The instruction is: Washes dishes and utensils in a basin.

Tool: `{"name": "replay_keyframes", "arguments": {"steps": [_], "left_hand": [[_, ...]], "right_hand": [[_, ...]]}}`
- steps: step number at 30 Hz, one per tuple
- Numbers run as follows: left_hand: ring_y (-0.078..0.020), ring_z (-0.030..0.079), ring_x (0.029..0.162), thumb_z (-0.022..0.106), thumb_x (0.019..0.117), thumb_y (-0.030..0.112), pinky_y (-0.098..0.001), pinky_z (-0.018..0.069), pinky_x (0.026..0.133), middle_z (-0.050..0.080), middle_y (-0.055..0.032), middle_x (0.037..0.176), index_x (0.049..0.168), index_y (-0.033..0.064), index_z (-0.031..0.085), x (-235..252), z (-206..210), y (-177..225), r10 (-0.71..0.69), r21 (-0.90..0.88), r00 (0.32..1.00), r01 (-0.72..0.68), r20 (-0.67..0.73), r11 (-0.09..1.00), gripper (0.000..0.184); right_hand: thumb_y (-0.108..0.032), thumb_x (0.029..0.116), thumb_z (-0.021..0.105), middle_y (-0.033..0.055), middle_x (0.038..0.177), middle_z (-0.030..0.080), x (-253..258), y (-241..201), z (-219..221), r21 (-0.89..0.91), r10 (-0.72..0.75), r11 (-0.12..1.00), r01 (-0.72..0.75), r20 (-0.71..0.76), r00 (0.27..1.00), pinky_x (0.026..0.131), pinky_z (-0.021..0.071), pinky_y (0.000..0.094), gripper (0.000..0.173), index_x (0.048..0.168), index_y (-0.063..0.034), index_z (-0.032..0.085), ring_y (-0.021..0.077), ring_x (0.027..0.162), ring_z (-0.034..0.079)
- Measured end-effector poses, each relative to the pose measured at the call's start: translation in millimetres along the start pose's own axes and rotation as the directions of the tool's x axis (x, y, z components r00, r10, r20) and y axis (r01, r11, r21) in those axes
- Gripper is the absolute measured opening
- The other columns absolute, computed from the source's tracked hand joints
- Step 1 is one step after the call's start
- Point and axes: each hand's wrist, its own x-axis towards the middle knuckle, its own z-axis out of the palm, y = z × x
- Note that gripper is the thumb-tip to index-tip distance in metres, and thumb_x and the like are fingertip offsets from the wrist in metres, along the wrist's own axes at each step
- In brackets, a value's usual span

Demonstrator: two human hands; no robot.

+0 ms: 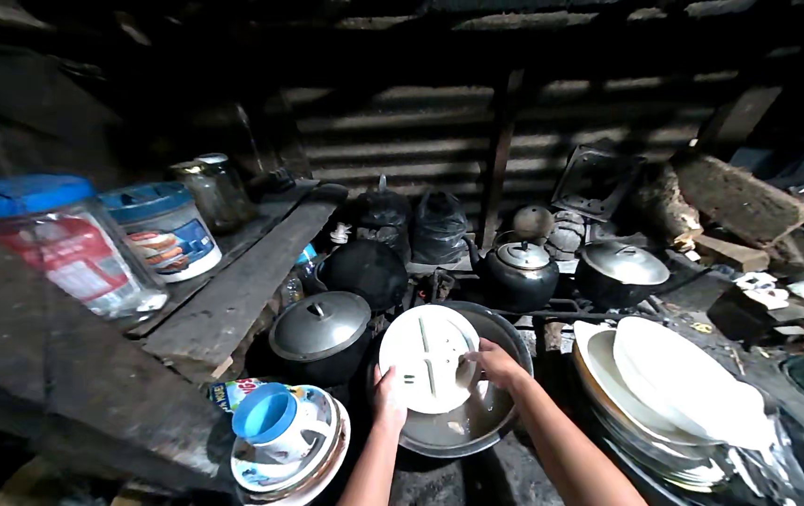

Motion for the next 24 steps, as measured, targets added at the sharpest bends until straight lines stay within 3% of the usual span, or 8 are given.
{"name": "replay_keyframes", "arguments": {"steps": [5, 9, 11, 13, 16, 19, 21, 24], "left_hand": [[-0.0361, 0.04, 0.143, 0.049, 0.1075, 0.009, -0.0509, 0.0383, 0.114, 0.032, -0.0266, 0.16, 0.16, 0.0017, 0.017, -3, 17, 6, -0.145, 0.316, 0.989, 0.144, -0.023, 0.938, 0.062], [-0.0432, 0.015, 0.155, 0.063, 0.0991, 0.018, -0.0532, 0.0193, 0.125, 0.009, -0.0307, 0.167, 0.16, -0.0066, 0.012, -24, 37, -2, 0.082, 0.819, 0.975, -0.219, 0.208, 0.53, 0.084], [-0.047, 0.005, 0.156, 0.065, 0.0964, 0.027, -0.0609, 0.0069, 0.125, 0.01, -0.0305, 0.167, 0.157, -0.0062, 0.029, -40, 51, -4, 0.124, 0.831, 0.884, -0.467, 0.452, 0.302, 0.079], [-0.0404, -0.001, 0.158, 0.064, 0.0923, 0.029, -0.0677, -0.0049, 0.121, 0.008, -0.0232, 0.17, 0.161, 0.0014, 0.026, -48, 66, -7, 0.006, 0.779, 0.786, -0.614, 0.618, 0.129, 0.083], [-0.0288, -0.01, 0.159, 0.063, 0.0934, 0.05, -0.069, -0.0107, 0.118, -0.002, -0.0121, 0.173, 0.165, 0.0073, 0.011, -50, 75, -11, -0.223, 0.723, 0.725, -0.683, 0.652, -0.106, 0.098], [-0.0276, -0.007, 0.159, 0.065, 0.0923, 0.035, -0.0707, -0.0109, 0.118, 0.01, -0.0107, 0.172, 0.16, 0.0042, 0.031, -58, 70, -11, -0.439, 0.577, 0.593, -0.795, 0.675, -0.188, 0.082], [-0.028, -0.005, 0.159, 0.068, 0.0901, 0.028, -0.0697, -0.0103, 0.119, 0.018, -0.0119, 0.171, 0.148, 0.0002, 0.051, -58, 65, -11, -0.467, 0.539, 0.577, -0.811, 0.67, -0.227, 0.066], [-0.0246, -0.011, 0.159, 0.071, 0.0868, 0.018, -0.0663, -0.013, 0.119, -0.002, -0.0115, 0.173, 0.137, -0.0079, 0.058, -60, 67, -12, -0.452, 0.629, 0.68, -0.723, 0.577, -0.285, 0.058]], "right_hand": [[-0.002, 0.1021, 0.054, 0.013, 0.104, 0.062, -6, -14, -9, -0.167, -0.243, 0.959, 0.228, -0.076, 0.967, 0.074, 0.0519, 0.0341, 0.025, 0.127, 0.0021, 0.058, 0.0166, 0.085, 0.061], [-0.003, 0.1022, 0.054, 0.0151, 0.102, 0.064, -6, -18, -14, -0.34, -0.32, 0.906, 0.251, -0.163, 0.933, 0.079, 0.0524, 0.0398, 0.027, 0.128, 0.0027, 0.059, 0.0211, 0.086, 0.062], [-0.004, 0.1026, 0.054, 0.0161, 0.102, 0.064, -7, -17, -12, -0.346, -0.315, 0.908, 0.237, -0.191, 0.93, 0.08, 0.0528, 0.0413, 0.029, 0.131, 0.0025, 0.058, 0.0226, 0.086, 0.063], [-0.006, 0.1031, 0.054, 0.0149, 0.098, 0.062, -10, -13, -9, -0.347, -0.307, 0.909, 0.231, -0.181, 0.934, 0.075, 0.0522, 0.0398, 0.028, 0.13, 0.0025, 0.057, 0.0212, 0.081, 0.061], [-0.006, 0.1021, 0.055, 0.0169, 0.102, 0.065, -17, -10, -3, -0.327, -0.301, 0.915, 0.236, -0.166, 0.939, 0.083, 0.0532, 0.0437, 0.027, 0.127, 0.0027, 0.059, 0.0242, 0.089, 0.064], [-0.005, 0.1017, 0.054, 0.0186, 0.108, 0.067, -13, -4, -10, -0.279, -0.278, 0.936, 0.212, -0.222, 0.935, 0.087, 0.0541, 0.0461, 0.028, 0.129, 0.0017, 0.06, 0.0263, 0.096, 0.066], [-0.005, 0.1016, 0.054, 0.0201, 0.113, 0.067, -16, -2, -16, -0.271, -0.264, 0.942, 0.197, -0.241, 0.934, 0.09, 0.0537, 0.0477, 0.031, 0.132, 0.0016, 0.058, 0.0284, 0.1, 0.067], [-0.005, 0.1025, 0.053, 0.0229, 0.12, 0.067, -28, -7, -12, -0.323, -0.262, 0.931, 0.167, -0.277, 0.924, 0.098, 0.0511, 0.0506, 0.035, 0.137, 0.0013, 0.057, 0.0331, 0.11, 0.066]]}}
